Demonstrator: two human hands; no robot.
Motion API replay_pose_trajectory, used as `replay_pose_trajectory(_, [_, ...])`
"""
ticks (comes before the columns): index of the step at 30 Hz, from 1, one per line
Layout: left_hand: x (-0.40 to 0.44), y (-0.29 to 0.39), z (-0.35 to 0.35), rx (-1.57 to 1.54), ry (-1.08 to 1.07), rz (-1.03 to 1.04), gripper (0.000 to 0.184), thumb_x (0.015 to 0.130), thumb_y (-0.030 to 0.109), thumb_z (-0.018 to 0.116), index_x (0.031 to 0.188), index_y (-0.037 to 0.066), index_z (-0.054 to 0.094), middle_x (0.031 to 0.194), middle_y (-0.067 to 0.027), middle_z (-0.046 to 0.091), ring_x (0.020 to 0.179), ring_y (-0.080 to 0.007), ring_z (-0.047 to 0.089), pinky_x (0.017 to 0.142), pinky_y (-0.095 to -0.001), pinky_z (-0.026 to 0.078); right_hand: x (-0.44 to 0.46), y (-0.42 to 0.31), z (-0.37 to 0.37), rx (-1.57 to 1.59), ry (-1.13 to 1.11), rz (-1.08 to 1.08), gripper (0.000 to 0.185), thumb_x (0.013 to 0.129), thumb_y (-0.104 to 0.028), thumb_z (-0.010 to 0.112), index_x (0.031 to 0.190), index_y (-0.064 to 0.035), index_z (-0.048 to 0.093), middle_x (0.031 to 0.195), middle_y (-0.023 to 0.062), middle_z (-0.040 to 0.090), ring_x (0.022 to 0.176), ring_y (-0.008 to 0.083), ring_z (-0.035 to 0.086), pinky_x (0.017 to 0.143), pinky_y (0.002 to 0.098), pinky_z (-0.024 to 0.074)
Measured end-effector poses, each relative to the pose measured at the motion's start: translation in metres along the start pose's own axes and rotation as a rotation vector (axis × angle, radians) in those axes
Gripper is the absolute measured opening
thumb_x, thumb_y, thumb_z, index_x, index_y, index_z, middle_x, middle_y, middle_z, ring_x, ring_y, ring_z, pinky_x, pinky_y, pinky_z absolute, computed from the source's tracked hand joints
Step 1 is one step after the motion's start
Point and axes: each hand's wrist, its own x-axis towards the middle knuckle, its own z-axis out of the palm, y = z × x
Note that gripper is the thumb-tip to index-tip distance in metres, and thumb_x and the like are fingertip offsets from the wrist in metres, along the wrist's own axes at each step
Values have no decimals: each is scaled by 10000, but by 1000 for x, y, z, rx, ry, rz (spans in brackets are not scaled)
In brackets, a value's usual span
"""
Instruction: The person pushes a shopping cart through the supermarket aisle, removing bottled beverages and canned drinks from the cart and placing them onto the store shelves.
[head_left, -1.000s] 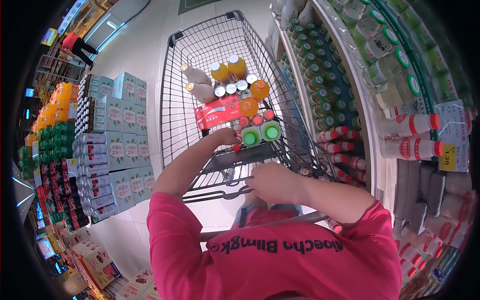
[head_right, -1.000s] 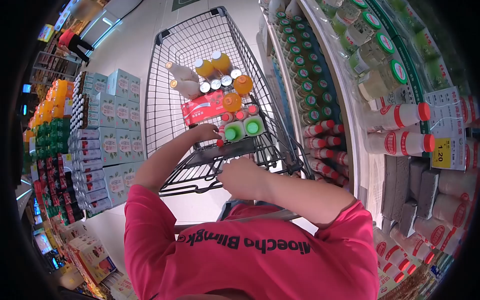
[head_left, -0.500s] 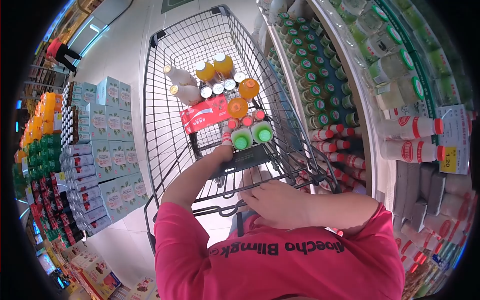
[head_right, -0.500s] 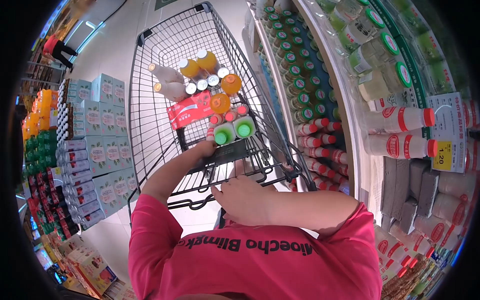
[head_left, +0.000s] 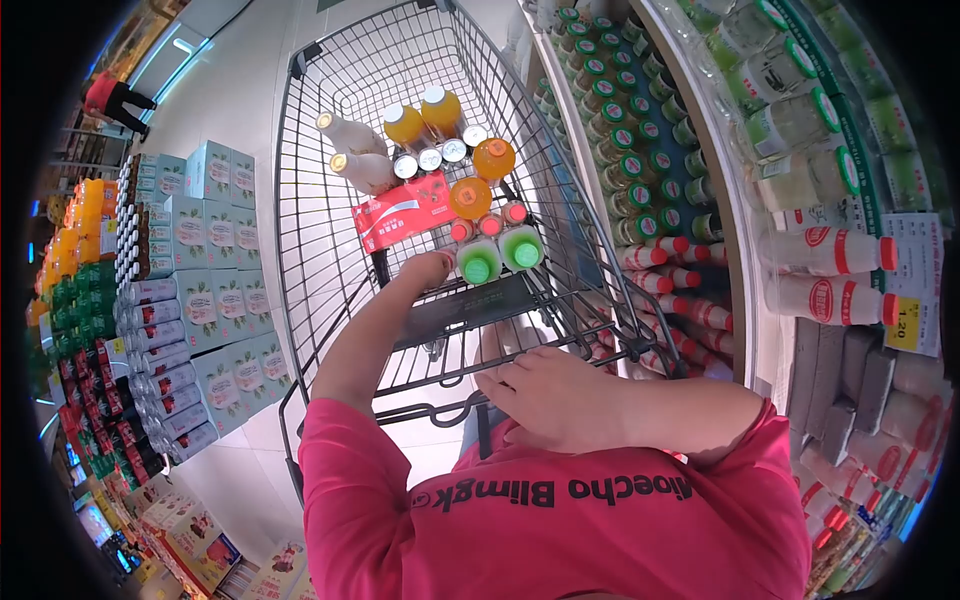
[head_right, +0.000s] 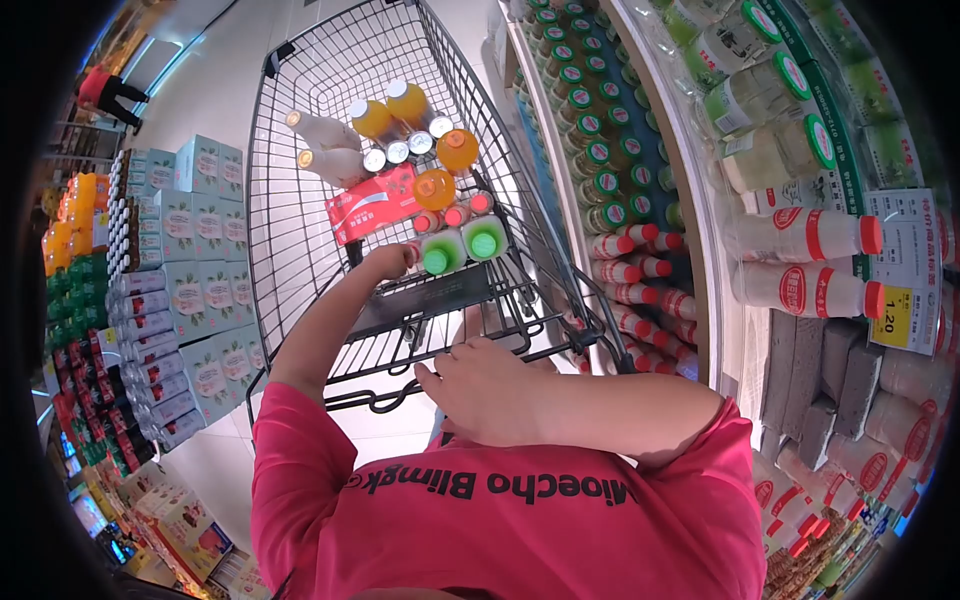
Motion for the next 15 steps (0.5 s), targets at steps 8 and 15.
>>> replay_pose_trajectory(8, [-111, 33, -87, 84, -53, 45, 264, 714, 270, 664, 958, 171, 670, 837, -62, 670, 800, -234, 639, 698, -359, 497, 7, -8, -19, 79, 189, -24, 466, 903, -360, 506, 1170, 22, 503, 1007, 163, 585, 981, 307, 566, 855, 400, 434])
replay_pose_trajectory(15, [-305, 118, -161, -55, 505, 22, 245, 849, 337, 558, 973, 139, 632, 814, -120, 639, 802, -299, 628, 710, -403, 480, 10, -7, -19, 62, 518, 22, 808, 823, -313, 630, 1369, 109, 209, 1326, 304, 336, 1249, 415, 360, 1039, 446, 317])
